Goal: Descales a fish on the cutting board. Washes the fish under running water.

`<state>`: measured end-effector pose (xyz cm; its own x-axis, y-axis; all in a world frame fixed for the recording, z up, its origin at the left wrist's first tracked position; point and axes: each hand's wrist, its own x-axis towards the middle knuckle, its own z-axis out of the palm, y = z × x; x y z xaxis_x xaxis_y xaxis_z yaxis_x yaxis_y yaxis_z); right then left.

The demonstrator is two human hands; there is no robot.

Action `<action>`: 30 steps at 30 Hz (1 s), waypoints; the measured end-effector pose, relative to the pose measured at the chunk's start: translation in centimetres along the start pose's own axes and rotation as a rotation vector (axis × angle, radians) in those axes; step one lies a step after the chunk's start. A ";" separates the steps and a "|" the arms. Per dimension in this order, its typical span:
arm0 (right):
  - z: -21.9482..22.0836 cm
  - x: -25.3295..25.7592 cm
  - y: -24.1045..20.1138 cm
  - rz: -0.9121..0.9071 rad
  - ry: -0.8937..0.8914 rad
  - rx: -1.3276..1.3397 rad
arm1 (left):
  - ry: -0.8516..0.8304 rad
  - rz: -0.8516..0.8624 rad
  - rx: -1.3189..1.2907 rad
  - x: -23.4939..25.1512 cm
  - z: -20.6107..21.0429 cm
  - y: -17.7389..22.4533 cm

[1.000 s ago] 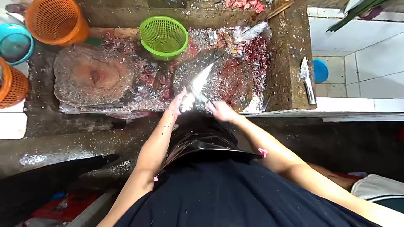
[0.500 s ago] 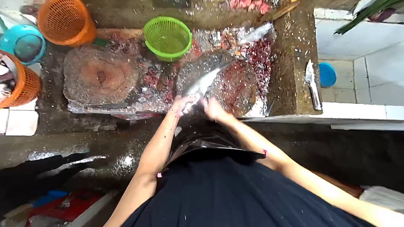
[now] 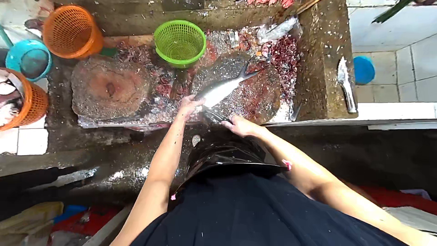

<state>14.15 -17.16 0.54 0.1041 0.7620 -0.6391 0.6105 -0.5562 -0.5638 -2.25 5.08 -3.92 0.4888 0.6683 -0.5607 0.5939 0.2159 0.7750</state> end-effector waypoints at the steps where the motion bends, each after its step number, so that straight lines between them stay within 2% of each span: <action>1: 0.7 -0.6 1.8 -0.013 0.052 0.006 | 0.071 0.079 0.154 -0.1 0.2 -0.1; 3: 1.7 -1.9 4.6 0.020 0.168 0.046 | 0.241 0.215 0.503 -0.7 1.3 -0.5; 5: 2.3 -3.6 6.6 0.115 0.278 0.107 | 0.285 0.242 0.775 -2.0 3.3 -0.8; 7: 1.9 -5.2 8.2 0.235 0.354 0.156 | 0.296 0.231 0.940 -2.0 5.8 -0.5; 10: -0.3 -7.4 9.8 0.375 0.407 0.193 | 0.280 0.313 1.025 0.1 9.2 1.8; 12: -1.2 -8.4 10.5 0.342 0.584 0.326 | 0.194 0.404 1.078 2.6 11.8 4.4; 14: -0.3 -7.9 11.5 0.196 0.850 0.525 | 0.016 0.533 1.121 5.1 14.6 6.9; 15: 0.5 -7.3 12.3 0.161 0.920 0.556 | -0.094 0.616 1.115 6.2 15.9 7.8; 16: 1.4 -6.8 13.3 0.211 0.896 0.489 | -0.204 0.698 1.096 6.9 16.8 8.7; 17: 1.8 -6.4 14.5 0.333 0.757 0.391 | -0.281 0.771 1.051 7.2 17.2 9.4; 18: 2.3 -5.9 15.5 0.438 0.605 0.297 | -0.305 0.818 1.001 6.7 16.9 9.9; 19: 2.7 -5.8 16.2 0.482 0.541 0.241 | -0.261 0.833 0.942 5.4 15.9 9.8; 20: 2.9 -6.0 16.3 0.502 0.537 0.214 | -0.156 0.804 0.883 3.9 14.3 9.2; 22: 3.3 -7.3 15.6 0.541 0.595 0.221 | 0.037 0.602 0.859 0.3 9.8 7.0; 24: 3.8 -8.3 14.7 0.604 0.648 0.263 | 0.019 0.400 0.922 -1.8 5.5 3.8; 25: 3.6 -8.5 14.3 0.621 0.654 0.285 | -0.018 0.381 1.008 -2.0 4.2 2.5; 28: 2.0 -7.4 12.1 0.515 0.612 0.365 | -0.023 0.482 1.213 -0.8 2.2 0.8; 30: 0.4 -5.4 9.8 0.364 0.591 0.484 | 0.038 0.456 1.233 -0.2 1.7 1.7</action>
<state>19.21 -26.84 -1.74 0.7048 0.4807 -0.5217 0.0698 -0.7789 -0.6233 -0.26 4.06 -2.98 0.7934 0.5312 -0.2971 0.5804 -0.8073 0.1067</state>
